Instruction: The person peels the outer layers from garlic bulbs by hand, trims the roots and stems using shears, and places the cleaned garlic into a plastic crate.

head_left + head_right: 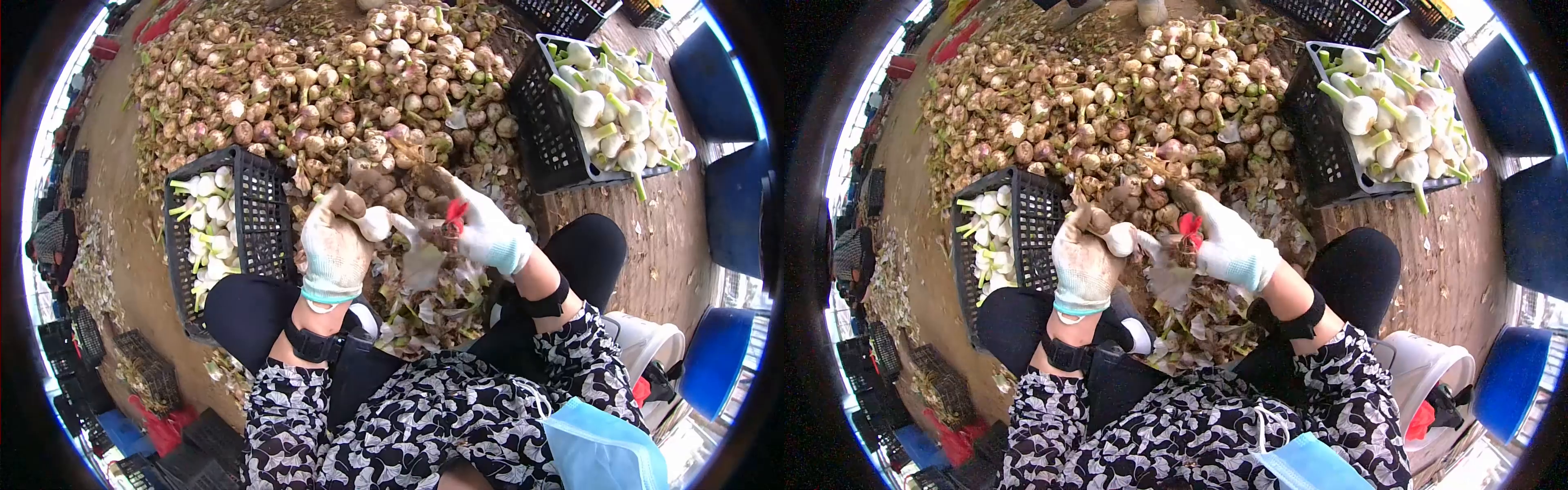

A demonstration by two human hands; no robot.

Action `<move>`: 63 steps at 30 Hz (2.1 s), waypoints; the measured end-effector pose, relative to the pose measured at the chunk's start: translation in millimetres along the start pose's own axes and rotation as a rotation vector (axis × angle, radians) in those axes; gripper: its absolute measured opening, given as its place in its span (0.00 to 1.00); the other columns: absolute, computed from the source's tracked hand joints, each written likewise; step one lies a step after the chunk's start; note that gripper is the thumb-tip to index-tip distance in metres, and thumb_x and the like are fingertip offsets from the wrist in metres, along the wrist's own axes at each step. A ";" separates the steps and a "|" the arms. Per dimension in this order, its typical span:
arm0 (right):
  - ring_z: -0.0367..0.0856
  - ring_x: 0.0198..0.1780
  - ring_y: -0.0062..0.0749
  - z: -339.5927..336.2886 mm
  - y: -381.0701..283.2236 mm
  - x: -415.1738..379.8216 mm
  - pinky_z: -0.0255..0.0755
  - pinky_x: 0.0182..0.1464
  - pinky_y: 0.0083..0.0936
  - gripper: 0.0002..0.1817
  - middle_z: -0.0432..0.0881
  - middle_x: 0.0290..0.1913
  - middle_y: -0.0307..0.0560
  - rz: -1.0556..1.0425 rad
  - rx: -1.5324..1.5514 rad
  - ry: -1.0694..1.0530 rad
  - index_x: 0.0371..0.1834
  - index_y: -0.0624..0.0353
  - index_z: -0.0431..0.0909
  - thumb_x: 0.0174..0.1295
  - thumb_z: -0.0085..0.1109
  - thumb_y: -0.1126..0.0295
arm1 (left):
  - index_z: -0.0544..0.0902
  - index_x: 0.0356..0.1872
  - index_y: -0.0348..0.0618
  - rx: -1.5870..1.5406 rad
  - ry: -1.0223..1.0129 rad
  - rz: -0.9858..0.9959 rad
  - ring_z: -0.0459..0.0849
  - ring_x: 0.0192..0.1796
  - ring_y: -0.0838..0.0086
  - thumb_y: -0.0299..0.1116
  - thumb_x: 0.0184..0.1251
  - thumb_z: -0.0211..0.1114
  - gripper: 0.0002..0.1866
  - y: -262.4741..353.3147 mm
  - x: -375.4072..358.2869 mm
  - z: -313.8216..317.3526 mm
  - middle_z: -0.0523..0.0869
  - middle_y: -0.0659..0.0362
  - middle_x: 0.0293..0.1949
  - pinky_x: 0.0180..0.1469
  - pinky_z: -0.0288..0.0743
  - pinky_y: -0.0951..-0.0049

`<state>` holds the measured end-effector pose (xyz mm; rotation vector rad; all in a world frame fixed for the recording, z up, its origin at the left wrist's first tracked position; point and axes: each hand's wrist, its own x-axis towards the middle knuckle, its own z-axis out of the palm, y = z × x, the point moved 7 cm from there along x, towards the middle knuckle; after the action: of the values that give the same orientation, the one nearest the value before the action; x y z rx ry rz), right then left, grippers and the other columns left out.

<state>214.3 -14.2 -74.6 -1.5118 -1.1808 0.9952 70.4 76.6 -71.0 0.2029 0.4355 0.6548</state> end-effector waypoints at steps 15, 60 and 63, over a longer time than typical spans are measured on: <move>0.81 0.40 0.52 77.1 17.2 10.0 0.74 0.43 0.36 0.13 0.81 0.36 0.61 0.131 -0.591 -0.532 0.36 0.61 0.81 0.47 0.51 0.72 | 0.77 0.25 0.38 -0.117 0.270 0.198 0.82 0.30 0.62 0.40 0.68 0.51 0.17 50.6 -22.4 -17.5 0.83 0.54 0.27 0.37 0.79 0.62; 0.78 0.48 0.51 21.8 -16.1 8.4 0.72 0.51 0.35 0.21 0.77 0.51 0.56 -0.010 -0.020 0.107 0.56 0.66 0.68 0.58 0.48 0.79 | 0.74 0.53 0.33 1.151 -0.173 0.473 0.79 0.46 0.76 0.22 0.48 0.73 0.28 19.8 -33.7 58.6 0.80 0.56 0.48 0.49 0.74 0.76; 0.80 0.47 0.40 21.7 -10.5 14.1 0.72 0.48 0.29 0.15 0.81 0.45 0.54 0.119 0.547 0.327 0.51 0.66 0.73 0.62 0.51 0.73 | 0.74 0.53 0.34 1.370 -0.150 0.696 0.76 0.50 0.71 0.21 0.41 0.75 0.32 16.4 -33.2 64.6 0.77 0.54 0.49 0.51 0.73 0.74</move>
<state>194.2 4.6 -69.9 -1.2465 -0.5331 1.0003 67.1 65.5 2.5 1.7510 0.6150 0.9126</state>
